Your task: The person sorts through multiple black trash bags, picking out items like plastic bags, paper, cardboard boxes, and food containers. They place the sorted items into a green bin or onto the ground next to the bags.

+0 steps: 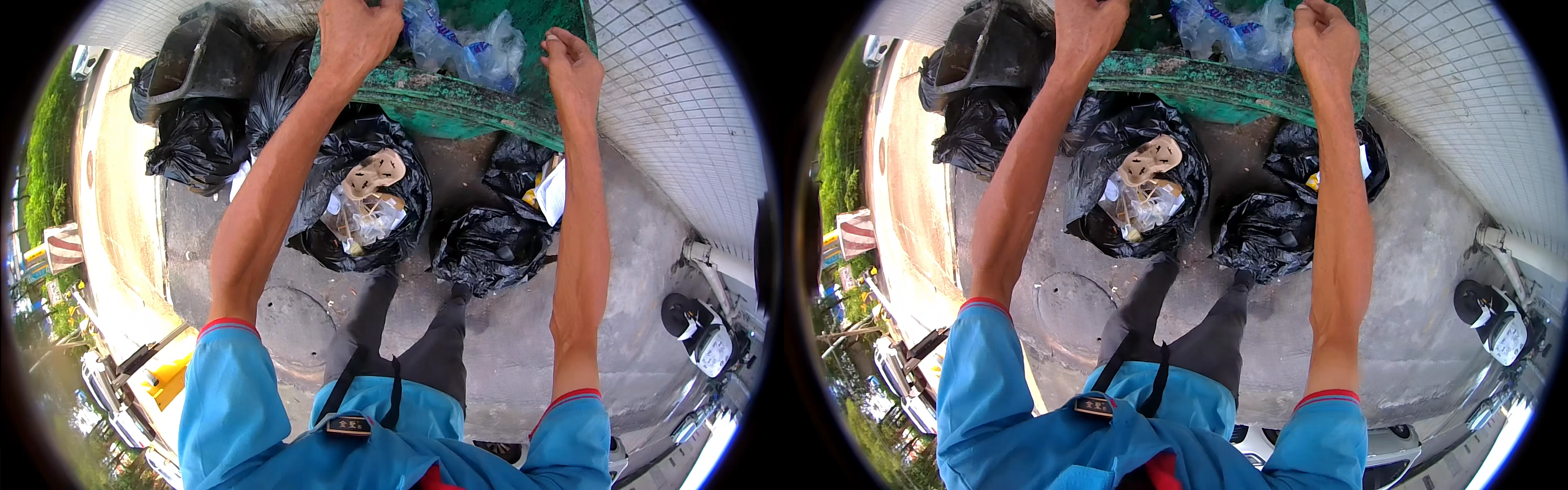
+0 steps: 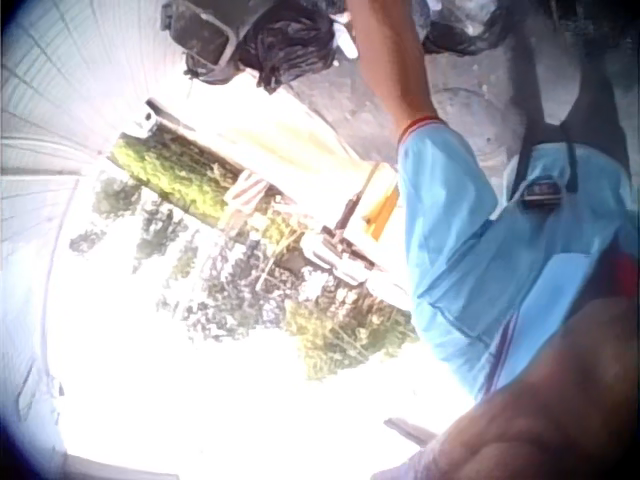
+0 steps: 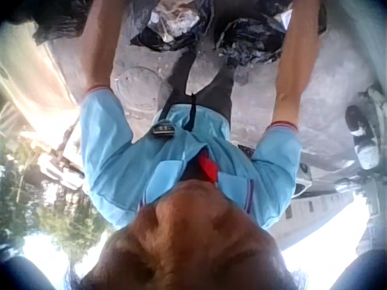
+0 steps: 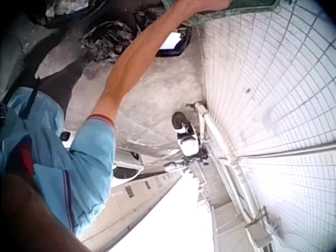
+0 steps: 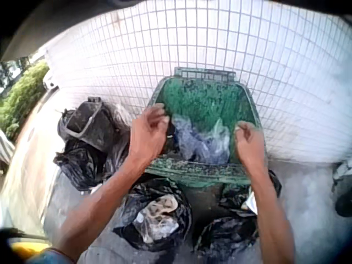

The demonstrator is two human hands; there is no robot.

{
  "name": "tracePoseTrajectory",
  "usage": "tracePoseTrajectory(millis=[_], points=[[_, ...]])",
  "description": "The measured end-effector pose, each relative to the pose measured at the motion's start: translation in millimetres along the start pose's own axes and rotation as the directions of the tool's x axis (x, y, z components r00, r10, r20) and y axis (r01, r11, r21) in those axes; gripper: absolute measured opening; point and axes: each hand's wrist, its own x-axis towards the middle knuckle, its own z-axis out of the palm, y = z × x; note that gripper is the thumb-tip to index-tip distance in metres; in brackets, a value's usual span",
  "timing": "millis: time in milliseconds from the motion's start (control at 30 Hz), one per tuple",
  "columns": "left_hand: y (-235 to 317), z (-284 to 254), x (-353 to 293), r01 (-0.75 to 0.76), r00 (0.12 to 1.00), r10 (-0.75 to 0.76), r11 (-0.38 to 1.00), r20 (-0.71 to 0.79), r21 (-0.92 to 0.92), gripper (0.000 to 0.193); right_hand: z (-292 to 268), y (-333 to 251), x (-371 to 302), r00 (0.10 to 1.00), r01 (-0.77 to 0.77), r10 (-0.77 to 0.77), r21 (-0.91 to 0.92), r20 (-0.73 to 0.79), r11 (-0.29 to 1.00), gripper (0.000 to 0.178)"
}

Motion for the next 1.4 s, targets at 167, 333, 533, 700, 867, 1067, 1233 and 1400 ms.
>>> tracePoseTrajectory(millis=[167,333,533,700,867,1067,1233,1400], points=[[-0.1,-85.9,-155.4,0.394,0.919,-0.393,0.919,-0.037,0.011,0.024,37.1,-19.6,-141.8,0.957,-0.220,0.141,0.320,0.252,0.922,0.022],[-175.1,-172.9,-393.6,0.735,0.504,-0.864,0.437,0.014,0.519,0.024,117.7,138.4,-272.3,0.415,-0.768,0.586,-0.078,0.696,0.636,0.028],[-250.7,-173.4,-551.2,0.701,0.519,-0.846,0.502,0.121,0.507,0.029,263.7,287.5,-328.5,0.180,-0.789,0.755,-0.366,0.630,0.494,0.063],[-286.1,-147.4,-578.9,0.400,0.613,-0.740,0.593,0.277,0.699,0.037,356.0,364.4,-326.6,0.206,-0.917,0.816,-0.185,0.540,0.354,0.065],[-282.8,-148.3,-592.1,0.545,0.363,-0.857,0.514,0.366,0.662,0.037,378.1,394.3,-338.3,0.147,-0.965,0.884,-0.133,0.444,0.227,0.055],[-310.6,-165.5,-550.5,0.692,0.543,-0.803,0.594,0.246,0.411,0.039,394.7,378.9,-347.9,0.232,-0.971,0.930,0.117,0.285,0.206,0.038],[-341.0,-150.9,-497.6,0.860,0.475,-0.860,0.499,0.189,0.110,0.064,356.5,340.5,-354.4,0.333,-0.939,0.857,0.220,0.392,0.264,0.026],[-333.4,-132.1,-475.3,0.909,0.404,-0.884,0.418,0.235,0.008,0.074,248.9,285.2,-361.4,0.536,-0.844,0.738,0.257,0.410,0.470,0.029]])
